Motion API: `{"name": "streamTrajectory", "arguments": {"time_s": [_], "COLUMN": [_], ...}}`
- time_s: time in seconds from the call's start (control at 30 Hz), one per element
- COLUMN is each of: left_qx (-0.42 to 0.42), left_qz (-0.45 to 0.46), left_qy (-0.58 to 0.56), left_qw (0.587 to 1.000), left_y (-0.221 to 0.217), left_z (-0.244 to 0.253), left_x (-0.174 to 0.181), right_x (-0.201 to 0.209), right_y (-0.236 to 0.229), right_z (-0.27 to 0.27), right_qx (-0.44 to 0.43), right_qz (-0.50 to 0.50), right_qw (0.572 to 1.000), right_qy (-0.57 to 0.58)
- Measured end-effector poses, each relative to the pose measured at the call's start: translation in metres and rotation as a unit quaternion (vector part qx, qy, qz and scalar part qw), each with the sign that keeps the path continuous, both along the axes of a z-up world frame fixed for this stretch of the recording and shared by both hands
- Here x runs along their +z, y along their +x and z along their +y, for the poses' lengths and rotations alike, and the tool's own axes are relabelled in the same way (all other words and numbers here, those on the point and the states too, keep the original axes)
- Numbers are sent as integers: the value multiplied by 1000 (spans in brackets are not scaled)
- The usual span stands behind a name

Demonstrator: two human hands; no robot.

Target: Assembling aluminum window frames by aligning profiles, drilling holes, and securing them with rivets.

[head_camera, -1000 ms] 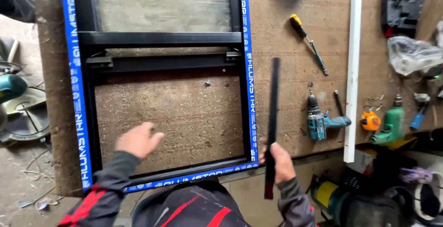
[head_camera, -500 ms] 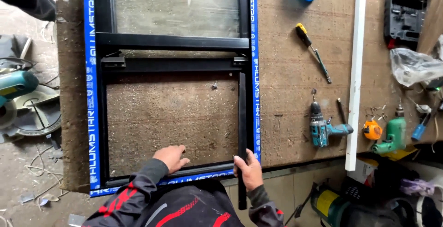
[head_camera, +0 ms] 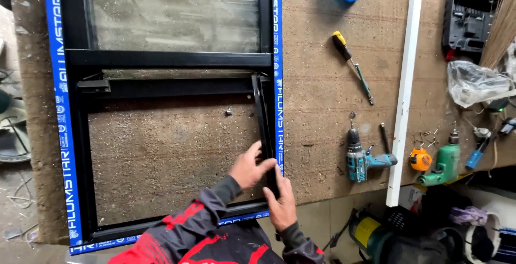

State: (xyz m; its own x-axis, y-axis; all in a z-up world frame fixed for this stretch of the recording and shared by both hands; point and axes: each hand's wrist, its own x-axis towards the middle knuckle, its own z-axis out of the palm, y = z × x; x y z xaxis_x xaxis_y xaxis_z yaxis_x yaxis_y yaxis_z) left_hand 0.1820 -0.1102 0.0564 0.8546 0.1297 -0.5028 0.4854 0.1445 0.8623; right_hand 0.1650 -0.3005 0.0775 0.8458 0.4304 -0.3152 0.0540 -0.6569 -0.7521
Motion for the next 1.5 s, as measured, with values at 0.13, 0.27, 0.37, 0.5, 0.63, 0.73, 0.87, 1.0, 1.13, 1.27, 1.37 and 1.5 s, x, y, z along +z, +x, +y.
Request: {"name": "streamTrajectory", "arguments": {"time_s": [0.13, 0.27, 0.37, 0.5, 0.63, 0.73, 0.87, 1.0, 1.13, 1.27, 1.37, 1.5], "left_qx": [125, 251, 234, 227, 221, 219, 134, 94, 57, 44, 81, 85], "left_qz": [80, 5, 17, 57, 51, 85, 67, 26, 30, 75, 102, 139], "left_qy": [33, -188, -186, -151, -68, -119, -66, -214, -176, -78, -75, -73], "left_qw": [988, 950, 954, 960, 971, 965, 987, 972, 982, 993, 989, 984], "left_y": [10, 13, 14, 19, 21, 21, 18, 11, 12, 7, 5, 4], "left_z": [2, 29, 42, 46, 53, 49, 27, -5, -25, -50, -23, -2], "left_x": [7, -6, 5, 10, 32, 40, -7, -32, -48, -89, -43, -14], "right_x": [28, 33, 18, 23, 24, 31, 19, 8, 11, 12, 19, 15], "right_y": [21, 30, 28, 33, 33, 26, 2, -22, -31, -33, -32, -33], "right_z": [42, 68, 76, 93, 93, 85, 44, -6, -13, -14, -6, 0], "right_qx": [25, 2, -28, -80, -63, -81, -111, -218, -241, -232, -210, -229], "right_qz": [75, 203, 258, 288, 292, 310, 222, 254, 281, 269, 284, 316], "right_qw": [997, 973, 955, 943, 938, 931, 967, 942, 925, 934, 935, 918], "right_qy": [18, 110, 141, 145, 174, 173, 57, 22, 87, 37, 41, 75]}}
